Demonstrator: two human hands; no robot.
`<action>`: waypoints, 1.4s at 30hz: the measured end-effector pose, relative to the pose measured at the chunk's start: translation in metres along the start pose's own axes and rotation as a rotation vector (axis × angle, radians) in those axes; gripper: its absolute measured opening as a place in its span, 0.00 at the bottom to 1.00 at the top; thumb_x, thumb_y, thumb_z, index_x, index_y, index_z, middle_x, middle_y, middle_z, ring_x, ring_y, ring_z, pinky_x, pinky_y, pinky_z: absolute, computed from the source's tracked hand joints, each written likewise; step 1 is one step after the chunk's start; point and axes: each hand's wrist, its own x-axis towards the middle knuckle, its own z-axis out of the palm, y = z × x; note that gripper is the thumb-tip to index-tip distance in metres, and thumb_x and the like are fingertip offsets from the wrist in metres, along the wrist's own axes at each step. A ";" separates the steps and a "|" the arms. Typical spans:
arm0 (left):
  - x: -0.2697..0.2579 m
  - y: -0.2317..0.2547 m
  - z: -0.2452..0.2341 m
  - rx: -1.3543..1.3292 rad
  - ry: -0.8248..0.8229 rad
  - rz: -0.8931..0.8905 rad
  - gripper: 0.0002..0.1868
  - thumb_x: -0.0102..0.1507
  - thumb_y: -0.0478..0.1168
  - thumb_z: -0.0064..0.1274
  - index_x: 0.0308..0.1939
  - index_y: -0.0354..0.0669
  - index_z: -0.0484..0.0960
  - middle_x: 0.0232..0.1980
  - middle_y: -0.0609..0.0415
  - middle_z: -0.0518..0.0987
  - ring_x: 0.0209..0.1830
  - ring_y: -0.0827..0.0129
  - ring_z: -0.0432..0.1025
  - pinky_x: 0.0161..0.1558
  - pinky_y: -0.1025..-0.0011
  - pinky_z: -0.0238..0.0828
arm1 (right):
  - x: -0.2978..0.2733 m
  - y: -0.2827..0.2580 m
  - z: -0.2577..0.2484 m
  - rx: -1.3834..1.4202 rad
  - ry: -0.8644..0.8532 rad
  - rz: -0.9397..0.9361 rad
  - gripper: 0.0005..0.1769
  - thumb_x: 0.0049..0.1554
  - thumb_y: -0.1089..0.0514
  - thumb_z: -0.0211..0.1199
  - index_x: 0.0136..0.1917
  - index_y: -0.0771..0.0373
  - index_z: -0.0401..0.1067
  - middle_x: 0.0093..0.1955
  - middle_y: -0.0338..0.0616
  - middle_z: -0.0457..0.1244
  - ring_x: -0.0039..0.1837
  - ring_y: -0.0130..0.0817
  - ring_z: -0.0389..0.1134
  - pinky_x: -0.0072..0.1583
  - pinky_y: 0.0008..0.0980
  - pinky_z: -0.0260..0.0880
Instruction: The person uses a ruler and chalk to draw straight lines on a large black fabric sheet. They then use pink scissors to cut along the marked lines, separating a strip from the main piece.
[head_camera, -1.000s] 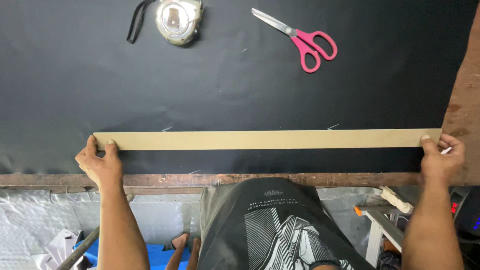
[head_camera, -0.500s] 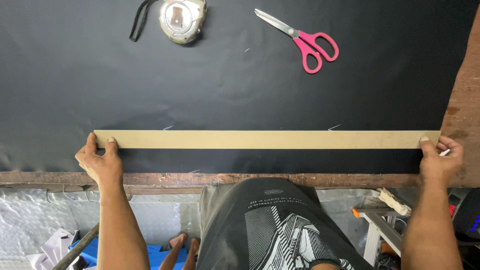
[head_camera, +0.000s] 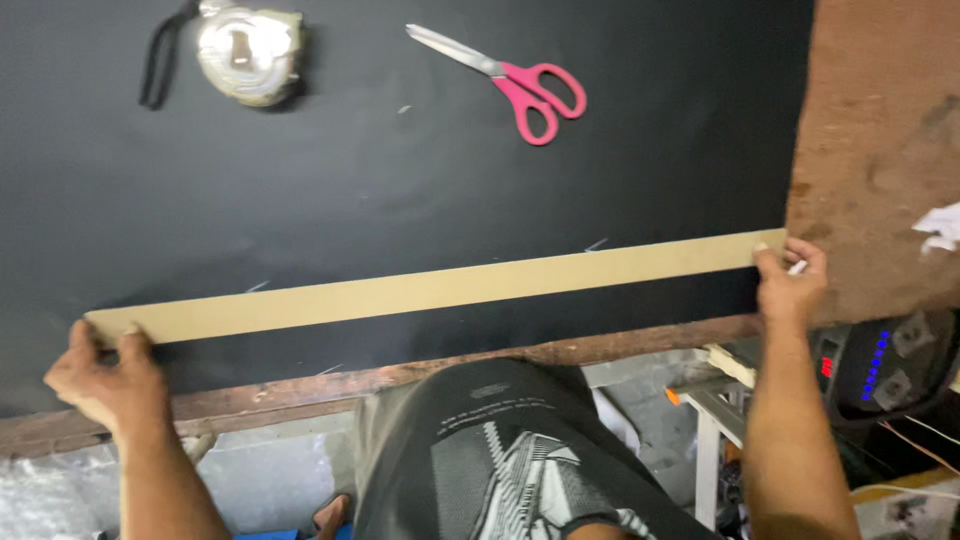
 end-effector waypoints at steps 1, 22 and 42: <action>-0.003 0.000 -0.005 -0.068 0.022 -0.031 0.26 0.68 0.37 0.61 0.68 0.30 0.74 0.60 0.40 0.66 0.61 0.51 0.64 0.62 0.54 0.62 | -0.002 0.002 0.006 0.079 -0.010 0.014 0.23 0.58 0.61 0.76 0.62 0.65 0.70 0.57 0.44 0.68 0.57 0.31 0.69 0.60 0.30 0.70; -0.144 0.254 0.012 0.116 -0.320 0.789 0.31 0.61 0.64 0.53 0.65 0.59 0.77 0.64 0.45 0.69 0.69 0.47 0.58 0.67 0.34 0.46 | 0.006 0.046 0.016 0.182 -0.014 -0.014 0.22 0.60 0.64 0.74 0.64 0.67 0.69 0.61 0.47 0.67 0.60 0.33 0.70 0.62 0.31 0.73; -0.137 0.249 0.034 0.144 -0.362 0.819 0.26 0.65 0.61 0.50 0.64 0.60 0.76 0.61 0.43 0.72 0.66 0.43 0.60 0.64 0.28 0.49 | -0.020 -0.093 0.011 0.751 -0.411 0.138 0.20 0.68 0.70 0.48 0.72 0.62 0.56 0.58 0.57 0.66 0.47 0.35 0.71 0.48 0.29 0.76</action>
